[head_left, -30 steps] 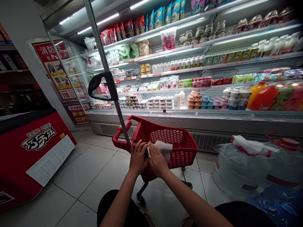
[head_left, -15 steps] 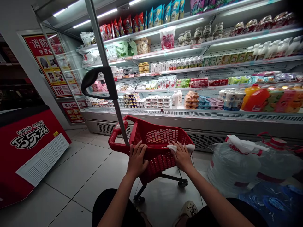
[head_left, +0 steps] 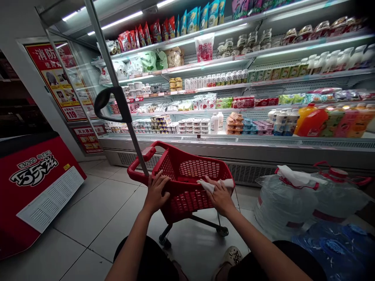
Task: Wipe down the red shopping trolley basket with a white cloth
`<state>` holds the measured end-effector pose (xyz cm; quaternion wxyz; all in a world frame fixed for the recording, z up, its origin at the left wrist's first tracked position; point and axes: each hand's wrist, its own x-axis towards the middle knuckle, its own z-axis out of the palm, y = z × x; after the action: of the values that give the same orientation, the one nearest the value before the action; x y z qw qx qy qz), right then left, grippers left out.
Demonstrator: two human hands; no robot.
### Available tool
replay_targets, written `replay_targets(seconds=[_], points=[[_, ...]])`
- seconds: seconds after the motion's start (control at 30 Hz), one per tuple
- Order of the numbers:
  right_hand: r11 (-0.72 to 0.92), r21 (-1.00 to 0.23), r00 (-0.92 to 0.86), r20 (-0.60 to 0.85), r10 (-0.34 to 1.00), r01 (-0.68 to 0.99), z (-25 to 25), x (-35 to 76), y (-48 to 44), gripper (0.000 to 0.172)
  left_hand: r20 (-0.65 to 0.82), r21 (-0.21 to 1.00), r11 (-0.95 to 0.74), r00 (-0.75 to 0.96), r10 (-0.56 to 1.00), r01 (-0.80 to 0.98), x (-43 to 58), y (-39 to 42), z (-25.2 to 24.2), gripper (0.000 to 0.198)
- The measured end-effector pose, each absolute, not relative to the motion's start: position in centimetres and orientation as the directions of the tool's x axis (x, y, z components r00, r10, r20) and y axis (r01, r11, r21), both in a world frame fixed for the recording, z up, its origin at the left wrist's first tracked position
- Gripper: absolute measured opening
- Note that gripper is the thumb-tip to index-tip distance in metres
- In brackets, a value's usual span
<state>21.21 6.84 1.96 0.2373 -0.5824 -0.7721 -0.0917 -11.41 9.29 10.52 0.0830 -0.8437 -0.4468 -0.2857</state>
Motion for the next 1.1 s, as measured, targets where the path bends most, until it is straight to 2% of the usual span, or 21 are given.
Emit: replay_targets(seconds=[0.13, 0.2, 0.37, 0.5, 0.67, 0.8, 0.9, 1.0, 1.1], points=[[0.076, -0.228, 0.032, 0.435, 0.9, 0.971, 0.8, 22.9, 6.5, 0.054, 0.581, 0.12, -0.57, 0.408, 0.704, 0.813, -11.5, 9.0, 10.3, 0.05], [0.039, -0.253, 0.072, 0.416, 0.906, 0.967, 0.4, 22.4, 6.4, 0.053, 0.598, 0.114, -0.56, 0.394, 0.698, 0.82, -11.1, 8.8, 10.2, 0.049], [0.114, -0.296, 0.01, 0.388, 0.921, 0.948, 0.7, 20.5, 6.4, 0.056, 0.622, 0.088, -0.537, 0.375, 0.688, 0.839, -10.5, 8.9, 9.7, 0.047], [0.254, -0.331, -0.073, 0.473, 0.878, 0.909, 1.8, 18.4, 6.5, 0.058, 0.635, 0.075, -0.52, 0.361, 0.683, 0.851, -10.5, 8.8, 9.6, 0.046], [0.468, -0.261, -0.239, 0.6, 0.764, 0.844, 2.5, 15.5, 6.2, 0.063, 0.638, 0.054, -0.472, 0.333, 0.694, 0.88, -8.8, 8.1, 9.5, 0.043], [0.543, -0.126, -0.383, 0.578, 0.72, 0.83, 1.9, 17.7, 5.3, 0.065, 0.55, -0.021, -0.594, 0.505, 0.665, 0.804, -6.0, 7.4, 7.8, 0.062], [0.453, -0.085, -0.339, 0.546, 0.767, 0.887, 1.0, 21.1, 4.5, 0.062, 0.541, 0.003, -0.594, 0.498, 0.678, 0.805, -4.7, 7.3, 6.4, 0.066], [0.329, -0.105, -0.229, 0.524, 0.82, 0.938, 0.2, 23.4, 4.0, 0.059, 0.527, 0.037, -0.589, 0.485, 0.698, 0.807, -4.4, 7.5, 6.0, 0.065], [0.273, -0.131, -0.174, 0.502, 0.847, 0.953, -0.3, 24.0, 4.3, 0.058, 0.514, 0.058, -0.6, 0.491, 0.703, 0.798, -4.3, 7.8, 6.3, 0.066]])
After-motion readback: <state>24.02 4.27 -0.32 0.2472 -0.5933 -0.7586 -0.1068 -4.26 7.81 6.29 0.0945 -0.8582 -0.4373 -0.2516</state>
